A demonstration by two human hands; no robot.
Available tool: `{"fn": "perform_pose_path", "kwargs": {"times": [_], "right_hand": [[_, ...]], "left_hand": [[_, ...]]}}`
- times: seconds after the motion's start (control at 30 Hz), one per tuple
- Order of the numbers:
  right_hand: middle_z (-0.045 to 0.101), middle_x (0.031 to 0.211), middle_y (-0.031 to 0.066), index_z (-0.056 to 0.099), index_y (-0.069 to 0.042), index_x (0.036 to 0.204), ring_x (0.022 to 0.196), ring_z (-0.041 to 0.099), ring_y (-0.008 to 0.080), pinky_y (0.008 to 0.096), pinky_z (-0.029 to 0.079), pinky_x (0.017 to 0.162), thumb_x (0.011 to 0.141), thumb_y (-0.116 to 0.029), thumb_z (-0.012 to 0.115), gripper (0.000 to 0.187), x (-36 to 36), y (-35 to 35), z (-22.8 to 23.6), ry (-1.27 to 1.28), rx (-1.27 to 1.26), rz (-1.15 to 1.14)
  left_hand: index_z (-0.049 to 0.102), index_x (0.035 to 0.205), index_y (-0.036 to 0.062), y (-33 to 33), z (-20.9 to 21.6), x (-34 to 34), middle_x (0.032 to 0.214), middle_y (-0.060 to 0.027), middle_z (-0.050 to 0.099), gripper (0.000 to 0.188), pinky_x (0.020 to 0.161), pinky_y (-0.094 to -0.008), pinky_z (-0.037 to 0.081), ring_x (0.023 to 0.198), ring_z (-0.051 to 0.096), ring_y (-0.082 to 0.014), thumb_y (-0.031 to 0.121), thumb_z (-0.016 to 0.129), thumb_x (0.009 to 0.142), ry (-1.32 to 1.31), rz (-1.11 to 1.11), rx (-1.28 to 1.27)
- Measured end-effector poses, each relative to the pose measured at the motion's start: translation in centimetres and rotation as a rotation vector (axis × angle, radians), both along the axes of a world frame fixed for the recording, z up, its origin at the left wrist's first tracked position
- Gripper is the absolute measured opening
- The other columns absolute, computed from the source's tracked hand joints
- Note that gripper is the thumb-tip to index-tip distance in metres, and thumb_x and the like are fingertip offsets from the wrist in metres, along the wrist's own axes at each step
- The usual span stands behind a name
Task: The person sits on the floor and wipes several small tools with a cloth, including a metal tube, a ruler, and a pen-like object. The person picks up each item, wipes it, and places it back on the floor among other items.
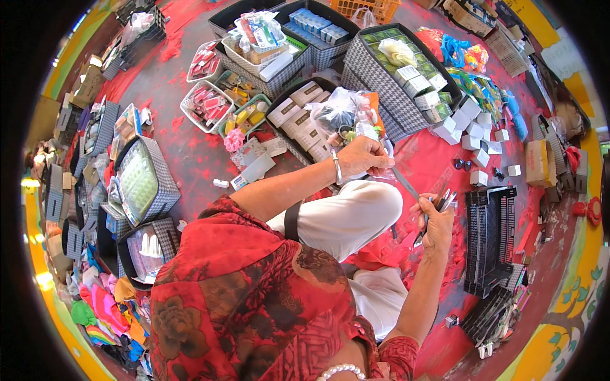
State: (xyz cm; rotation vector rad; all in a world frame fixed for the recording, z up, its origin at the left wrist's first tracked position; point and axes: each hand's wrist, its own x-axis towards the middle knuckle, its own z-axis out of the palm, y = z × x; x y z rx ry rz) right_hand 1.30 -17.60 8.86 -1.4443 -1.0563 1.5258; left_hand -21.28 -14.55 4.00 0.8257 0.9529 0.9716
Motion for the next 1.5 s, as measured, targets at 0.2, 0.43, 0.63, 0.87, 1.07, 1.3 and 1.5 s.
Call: {"fn": "perform_pose_path", "kwargs": {"times": [0.2,0.43,0.63,0.87,1.07,1.3,1.5], "right_hand": [[0.061,0.066,0.0127,0.057,0.001,0.086,0.035,0.041,0.0075,0.0182,0.029,0.033,0.078,-0.004,0.058,0.009,-1.4,1.4,0.5,0.103,0.013,-0.098],[0.059,0.067,0.008,0.056,0.002,0.091,0.038,0.041,0.006,0.0175,0.03,0.035,0.08,-0.005,0.058,0.013,-5.2,1.0,0.8,-0.055,0.095,-0.025],[0.059,0.067,0.0074,0.056,0.003,0.095,0.038,0.04,0.0048,0.0172,0.029,0.034,0.081,-0.006,0.058,0.017,-6.2,0.3,1.1,-0.143,0.142,0.017],[0.059,0.067,0.0084,0.057,-0.001,0.096,0.036,0.037,0.0046,0.0172,0.024,0.032,0.082,-0.011,0.059,0.017,0.6,-0.7,1.2,-0.033,0.097,-0.17],[0.054,0.061,0.0047,0.057,-0.005,0.091,0.036,0.037,0.0062,0.0184,0.024,0.031,0.083,-0.015,0.058,0.013,8.3,-4.1,0.7,0.025,-0.035,-0.351],[0.053,0.064,0.0023,0.056,-0.006,0.089,0.036,0.035,0.0056,0.0188,0.024,0.032,0.083,-0.017,0.058,0.013,11.5,-6.8,-0.7,0.131,-0.077,-0.436],[0.051,0.063,0.0022,0.056,-0.006,0.091,0.036,0.033,0.0062,0.0195,0.023,0.032,0.083,-0.018,0.058,0.014,11.8,-7.0,-1.3,0.137,-0.092,-0.442]], "left_hand": [[0.047,0.115,0.0038,-0.7,-0.2,0.2,0.105,-0.0074,0.055,0.044,0.076,-0.0258,0.045,0.09,0.054,-0.0126,0.03,0.06,0.083,-0.412,0.117,-0.137],[0.051,0.11,0.0012,-2.4,0.3,4.6,0.102,-0.0056,0.057,0.04,0.076,-0.0296,0.044,0.09,0.055,-0.0147,0.034,0.052,0.087,-0.311,0.048,-0.136],[0.056,0.092,-0.001,-1.7,1.8,4.4,0.087,-0.0081,0.061,0.031,0.074,-0.0293,0.046,0.08,0.058,-0.0161,0.026,0.041,0.092,-0.366,0.14,-0.198],[0.054,0.085,0.0028,-0.6,-4.0,-2.0,0.07,-0.0096,0.059,0.024,0.049,-0.0285,0.05,0.055,0.057,-0.0165,0.022,0.041,0.09,-0.213,0.505,-0.349],[0.056,0.078,0.0092,-5.4,-20.5,-12.5,0.054,0.0002,0.047,0.023,0.033,-0.024,0.029,0.04,0.042,-0.0112,0.026,0.045,0.088,0.259,0.859,-0.421],[0.056,0.078,0.0087,-10.0,-25.3,-20.0,0.054,-0.0006,0.047,0.022,0.035,-0.0248,0.034,0.04,0.043,-0.0118,0.027,0.046,0.085,0.251,0.925,-0.621],[0.06,0.086,0.007,-9.1,-22.8,-24.6,0.059,-0.003,0.052,0.02,0.042,-0.024,0.041,0.047,0.049,-0.0121,0.021,0.046,0.084,0.128,1.039,-0.687]]}}
